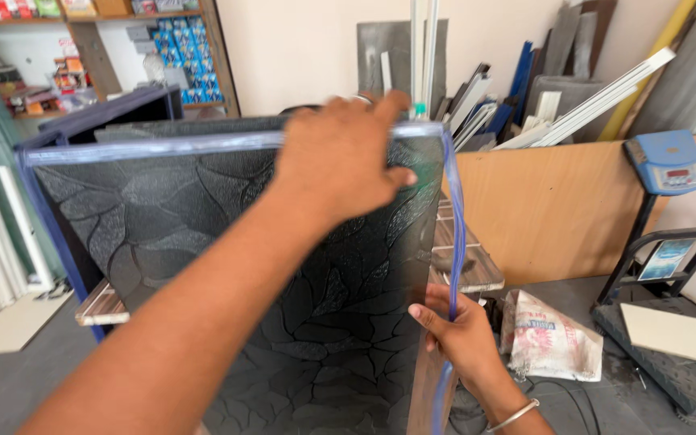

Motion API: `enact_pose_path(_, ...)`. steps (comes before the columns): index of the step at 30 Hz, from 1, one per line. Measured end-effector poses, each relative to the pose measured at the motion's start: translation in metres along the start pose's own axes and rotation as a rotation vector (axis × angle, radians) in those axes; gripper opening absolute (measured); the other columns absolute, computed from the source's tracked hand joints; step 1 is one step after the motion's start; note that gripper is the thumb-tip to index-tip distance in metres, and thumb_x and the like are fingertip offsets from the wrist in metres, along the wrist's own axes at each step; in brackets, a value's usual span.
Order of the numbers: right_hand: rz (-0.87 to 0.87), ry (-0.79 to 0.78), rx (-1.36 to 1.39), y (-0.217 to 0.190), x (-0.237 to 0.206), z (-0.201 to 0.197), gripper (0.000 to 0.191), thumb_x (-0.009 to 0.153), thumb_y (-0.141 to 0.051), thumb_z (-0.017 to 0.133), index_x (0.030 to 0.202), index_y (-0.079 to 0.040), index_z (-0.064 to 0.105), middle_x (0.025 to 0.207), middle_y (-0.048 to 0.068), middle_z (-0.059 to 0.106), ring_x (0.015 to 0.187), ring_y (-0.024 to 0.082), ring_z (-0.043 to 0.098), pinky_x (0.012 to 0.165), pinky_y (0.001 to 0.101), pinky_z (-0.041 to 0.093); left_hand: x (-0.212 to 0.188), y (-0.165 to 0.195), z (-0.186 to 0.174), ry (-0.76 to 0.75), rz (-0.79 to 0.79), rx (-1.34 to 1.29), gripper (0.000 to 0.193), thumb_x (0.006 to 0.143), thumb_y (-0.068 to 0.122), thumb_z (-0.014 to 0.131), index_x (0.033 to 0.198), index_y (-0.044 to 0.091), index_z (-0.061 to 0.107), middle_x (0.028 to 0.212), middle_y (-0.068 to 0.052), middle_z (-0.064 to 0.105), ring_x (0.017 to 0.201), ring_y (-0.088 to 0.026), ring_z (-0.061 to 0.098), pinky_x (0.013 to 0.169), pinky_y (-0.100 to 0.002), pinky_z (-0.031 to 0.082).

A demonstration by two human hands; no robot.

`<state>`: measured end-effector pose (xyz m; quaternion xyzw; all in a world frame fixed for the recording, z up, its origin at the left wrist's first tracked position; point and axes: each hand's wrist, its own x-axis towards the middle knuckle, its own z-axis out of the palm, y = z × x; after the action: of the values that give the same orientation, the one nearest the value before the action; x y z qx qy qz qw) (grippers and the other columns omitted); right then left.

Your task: The person applies a blue protective edge tape to the edges of a large patterned glass panel. They measure the tape against the glass, cut it with a utility knife, and press it along the edges. The person repeats this process for multiple edges of the panel.

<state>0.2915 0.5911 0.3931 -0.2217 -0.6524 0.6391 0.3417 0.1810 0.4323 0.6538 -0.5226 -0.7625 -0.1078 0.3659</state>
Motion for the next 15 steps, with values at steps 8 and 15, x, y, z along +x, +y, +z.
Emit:
enact_pose_path(8,-0.110,-0.069,-0.130,0.063,0.030,0.000,0.016,0.083,-0.018,0.084,0.087,-0.004,0.077,0.062,-0.005,0.057,0.053,0.005,0.047,0.048,0.0240,0.037,-0.057,-0.079,-0.022,-0.021,-0.193,0.177,0.074,0.068,0.074,0.084,0.117,0.019,0.072,0.093,-0.011,0.074,0.089,-0.035,0.071,0.075,-0.052,0.052)
enact_pose_path(15,-0.217,0.019,-0.079,0.061,0.016,0.010,0.017,0.085,-0.015,0.084,0.081,-0.005,0.071,0.065,-0.008,0.056,0.058,0.003,0.044,0.051,0.0238,0.035,-0.059,-0.087,-0.019,-0.177,-0.285,0.005,0.058,0.082,0.069,0.074,0.101,0.014,0.077,0.081,-0.011,0.071,0.072,-0.033,0.069,0.066,-0.051,0.053)
